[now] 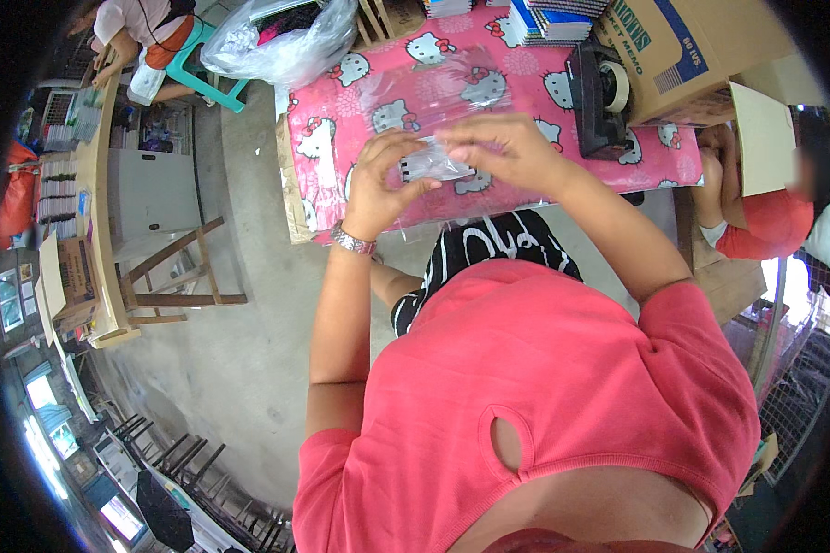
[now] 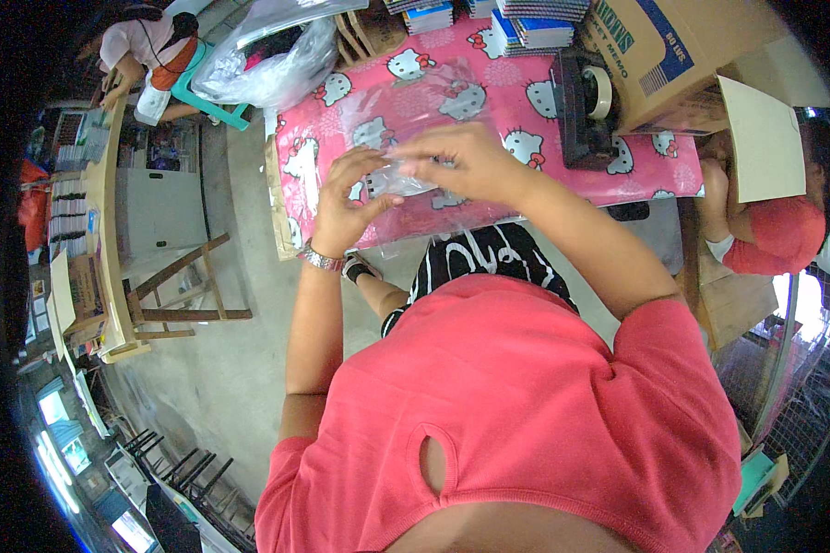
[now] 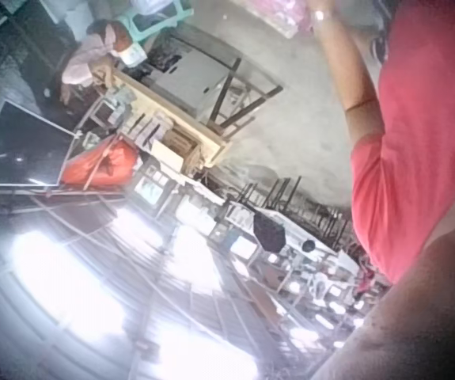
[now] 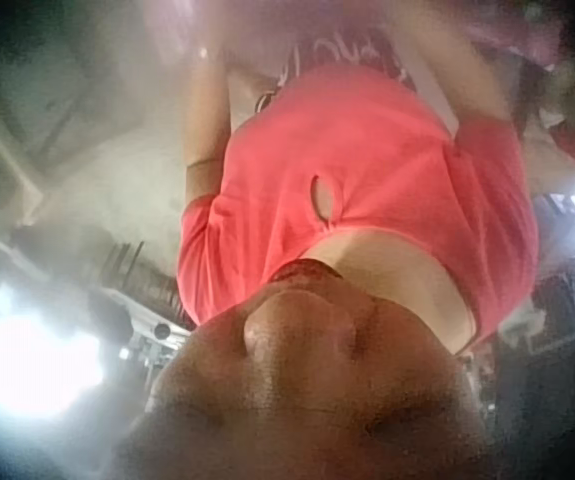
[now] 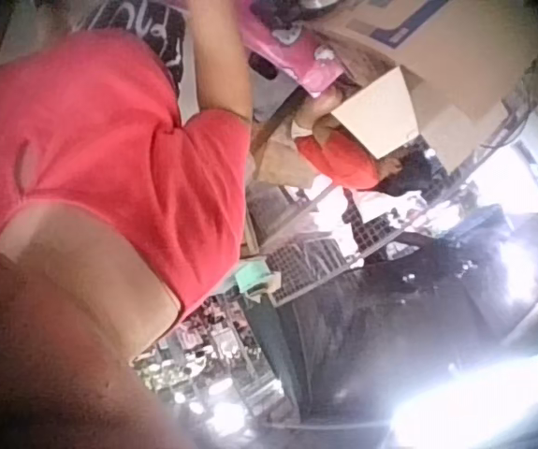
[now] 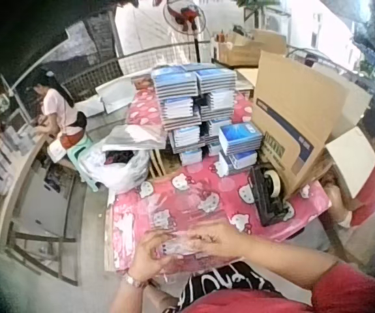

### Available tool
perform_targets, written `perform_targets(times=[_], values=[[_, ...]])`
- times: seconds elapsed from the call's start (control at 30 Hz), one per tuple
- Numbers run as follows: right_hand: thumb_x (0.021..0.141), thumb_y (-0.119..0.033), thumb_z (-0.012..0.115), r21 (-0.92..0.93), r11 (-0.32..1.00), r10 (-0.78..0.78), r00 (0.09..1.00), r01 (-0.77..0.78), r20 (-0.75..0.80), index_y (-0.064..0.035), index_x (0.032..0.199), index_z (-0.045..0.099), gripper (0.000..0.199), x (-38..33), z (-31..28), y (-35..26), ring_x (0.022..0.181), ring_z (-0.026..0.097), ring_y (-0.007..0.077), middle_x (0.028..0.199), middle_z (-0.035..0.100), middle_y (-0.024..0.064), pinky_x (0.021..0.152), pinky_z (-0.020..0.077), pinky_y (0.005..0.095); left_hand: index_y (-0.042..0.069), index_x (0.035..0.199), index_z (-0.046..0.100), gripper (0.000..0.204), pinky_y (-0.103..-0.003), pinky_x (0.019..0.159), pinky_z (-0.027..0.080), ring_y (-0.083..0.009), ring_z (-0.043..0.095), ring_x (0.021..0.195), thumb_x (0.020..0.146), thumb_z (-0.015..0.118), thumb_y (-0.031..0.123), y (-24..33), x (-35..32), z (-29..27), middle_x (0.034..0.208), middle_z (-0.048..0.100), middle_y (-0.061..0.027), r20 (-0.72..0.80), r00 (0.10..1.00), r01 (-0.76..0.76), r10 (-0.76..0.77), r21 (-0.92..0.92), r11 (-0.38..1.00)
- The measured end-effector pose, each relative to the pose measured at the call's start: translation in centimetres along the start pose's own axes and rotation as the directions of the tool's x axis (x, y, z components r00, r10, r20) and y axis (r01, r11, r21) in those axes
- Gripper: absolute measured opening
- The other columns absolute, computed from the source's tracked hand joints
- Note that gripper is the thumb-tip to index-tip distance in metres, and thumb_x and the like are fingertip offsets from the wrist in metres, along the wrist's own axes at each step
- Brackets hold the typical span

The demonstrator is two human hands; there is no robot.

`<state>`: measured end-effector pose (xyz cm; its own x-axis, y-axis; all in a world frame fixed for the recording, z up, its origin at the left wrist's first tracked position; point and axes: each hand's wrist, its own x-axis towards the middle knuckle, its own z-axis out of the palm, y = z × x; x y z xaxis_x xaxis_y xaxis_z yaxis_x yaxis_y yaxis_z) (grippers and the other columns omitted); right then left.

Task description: The person places notebooks into plastic bags, seals them with tape, and places the packaged notebooks into a cardboard box.

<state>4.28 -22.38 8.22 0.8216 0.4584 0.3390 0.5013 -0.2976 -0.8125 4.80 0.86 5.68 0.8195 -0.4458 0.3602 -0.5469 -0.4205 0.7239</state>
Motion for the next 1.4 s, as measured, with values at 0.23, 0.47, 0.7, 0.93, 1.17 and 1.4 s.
perform_targets(times=[0.23, 0.47, 0.7, 0.93, 1.17, 1.4], values=[[0.078, -0.017, 0.071, -0.406, 0.905, -0.089, 0.989, 0.129, 0.116, -0.0117, 0.139, 0.042, 0.068, -1.3, 1.8, 0.0, 0.103, 0.057, 0.028, 0.099, 0.066, 0.0105, 0.086, 0.0482, 0.038, 0.012, 0.091, 0.072, 0.035, -0.043, 0.099, 0.04, -0.0308, 0.05, 0.118, 0.06, 0.084, 0.021, 0.3, -0.6, 0.7, 0.112, 0.063, -0.0086, -0.065, 0.998, 0.013, -0.009, 0.063, 0.998], [0.077, -0.012, 0.069, -0.152, 0.97, 0.185, 0.981, -0.19, -0.05, -0.0112, 0.141, 0.037, 0.072, -0.4, 3.4, -0.8, 0.08, 0.061, 0.0291, 0.087, 0.065, 0.0102, 0.074, 0.0492, 0.0387, 0.013, 0.078, 0.075, 0.021, -0.041, 0.093, 0.039, -0.0273, 0.048, 0.107, 0.06, 0.084, 0.016, 0.0, -2.0, 1.9, 0.104, 0.051, -0.0082, -0.234, 0.942, 0.238, -0.242, -0.048, 0.97], [0.082, -0.01, 0.065, -0.16, 0.913, 0.367, 0.926, -0.376, -0.086, -0.0108, 0.14, 0.036, 0.065, 0.5, 3.1, -1.0, 0.071, 0.063, 0.0254, 0.089, 0.068, 0.0104, 0.067, 0.0494, 0.0357, 0.013, 0.078, 0.075, 0.022, -0.038, 0.088, 0.038, -0.0239, 0.045, 0.104, 0.06, 0.085, 0.021, 1.8, -0.7, 1.7, 0.104, 0.049, -0.0082, -0.231, 0.897, 0.395, -0.377, 0.037, 0.918], [0.086, -0.013, 0.064, -0.021, 0.891, 0.331, 0.679, -0.454, -0.656, -0.004, 0.113, 0.062, 0.028, -6.9, -7.3, 4.8, 0.079, 0.064, 0.0138, 0.091, 0.069, 0.0074, 0.071, 0.0509, 0.0275, 0.018, 0.067, 0.074, 0.012, -0.047, 0.093, 0.031, -0.0292, 0.042, 0.115, 0.061, 0.08, 0.027, 2.8, 1.9, -0.4, 0.113, 0.056, -0.006, -0.068, 0.926, 0.366, -0.371, 0.398, 0.841], [0.088, -0.025, 0.065, 0.33, 0.5, 0.805, 0.29, -0.801, -0.518, -0.0028, 0.097, 0.064, 0.024, -16.1, -11.7, 8.2, 0.064, 0.053, 0.0108, 0.074, 0.058, -0.0006, 0.068, 0.0482, 0.026, 0.013, 0.085, 0.072, 0.028, -0.04, 0.088, 0.04, -0.0265, 0.055, 0.102, 0.06, 0.081, 0.024, 1.6, 4.0, -1.4, 0.097, 0.066, -0.0076, 0.221, 0.887, 0.331, -0.406, 0.309, 0.892], [0.089, -0.017, 0.064, 0.784, 0.504, 0.859, 0.304, -0.362, -0.412, -0.0082, 0.1, 0.058, 0.015, -16.5, -10.5, 7.1, 0.077, 0.052, 0.0102, 0.083, 0.052, -0.0017, 0.078, 0.0511, 0.0281, 0.007, 0.099, 0.069, 0.04, -0.038, 0.094, 0.04, -0.0303, 0.056, 0.101, 0.063, 0.082, 0.02, -0.5, 2.6, -1.3, 0.103, 0.065, -0.0115, 0.156, 0.951, 0.251, -0.267, 0.112, 0.961]])
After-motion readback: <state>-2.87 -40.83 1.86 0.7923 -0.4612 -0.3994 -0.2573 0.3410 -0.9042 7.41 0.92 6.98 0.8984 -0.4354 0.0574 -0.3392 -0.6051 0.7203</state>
